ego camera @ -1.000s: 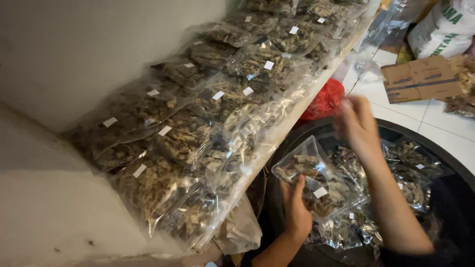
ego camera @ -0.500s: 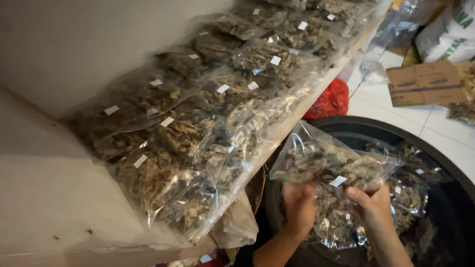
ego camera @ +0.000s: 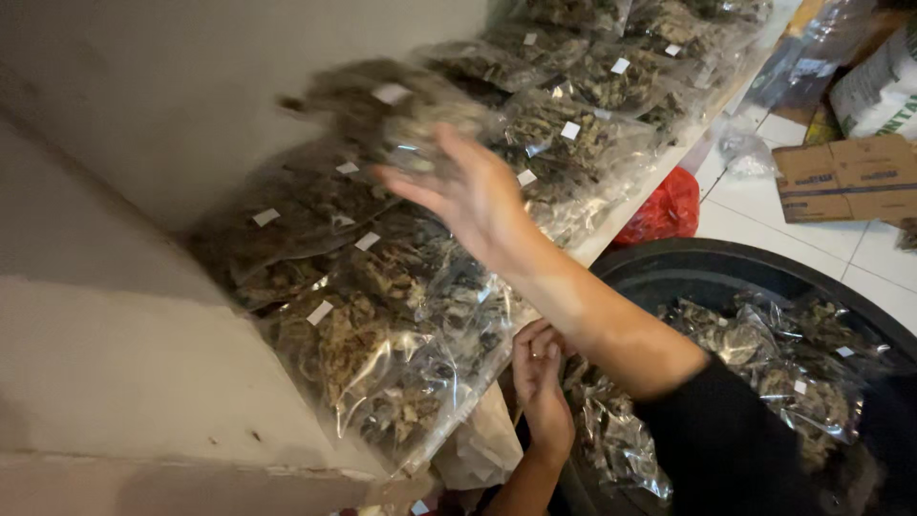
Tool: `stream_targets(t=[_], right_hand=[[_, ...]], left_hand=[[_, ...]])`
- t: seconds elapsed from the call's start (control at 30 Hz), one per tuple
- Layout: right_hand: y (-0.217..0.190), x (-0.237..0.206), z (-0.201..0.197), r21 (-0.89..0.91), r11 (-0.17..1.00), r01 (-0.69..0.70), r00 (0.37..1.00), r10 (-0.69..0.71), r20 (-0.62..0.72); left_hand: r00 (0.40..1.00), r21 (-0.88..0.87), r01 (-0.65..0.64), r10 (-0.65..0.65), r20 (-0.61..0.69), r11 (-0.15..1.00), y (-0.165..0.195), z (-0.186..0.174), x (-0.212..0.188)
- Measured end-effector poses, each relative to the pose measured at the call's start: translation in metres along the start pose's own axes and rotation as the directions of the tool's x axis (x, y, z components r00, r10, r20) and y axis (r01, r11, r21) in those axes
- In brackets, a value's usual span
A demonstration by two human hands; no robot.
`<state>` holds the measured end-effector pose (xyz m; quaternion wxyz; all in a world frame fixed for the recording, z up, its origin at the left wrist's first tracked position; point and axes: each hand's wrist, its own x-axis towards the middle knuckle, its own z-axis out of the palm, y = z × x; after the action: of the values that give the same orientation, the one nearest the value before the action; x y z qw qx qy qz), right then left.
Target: The person picks plastic bags of dried goods one at a time from a large black basin on the floor and arranges them in rows on a low shelf beside them, pressing the bags into place to build up the display.
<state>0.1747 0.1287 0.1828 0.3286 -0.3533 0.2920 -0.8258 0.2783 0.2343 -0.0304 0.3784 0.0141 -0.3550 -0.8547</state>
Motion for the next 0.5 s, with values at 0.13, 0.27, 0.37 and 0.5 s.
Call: stream_targets(t=[0.13, 0.27, 0.37, 0.5], right_hand=[[0.017, 0.04, 0.004, -0.115, 0.965, -0.234, 0.972, 0.236, 0.0], [0.02, 0.021, -0.002, -0.939, 0.342, -0.033, 0.999, 0.03, -0.024], [0.031, 0.04, 0.005, -0.906, -0.203, 0.371, 0.875, -0.25, 0.414], [0.054, 0.112, 0.01, -0.75, -0.438, 0.495, 0.86, 0.126, 0.495]], left_hand=[[0.997, 0.052, 0.036, -0.032, -0.066, 0.998, 0.0, -0.012, -0.002], [0.997, 0.116, 0.066, -0.061, -0.043, 0.991, -0.003, -0.028, -0.005], [0.996, 0.107, 0.09, -0.091, 0.005, 0.99, -0.01, -0.04, -0.002], [0.996, 0.006, 0.057, -0.057, 0.068, 0.998, -0.02, -0.05, 0.002]])
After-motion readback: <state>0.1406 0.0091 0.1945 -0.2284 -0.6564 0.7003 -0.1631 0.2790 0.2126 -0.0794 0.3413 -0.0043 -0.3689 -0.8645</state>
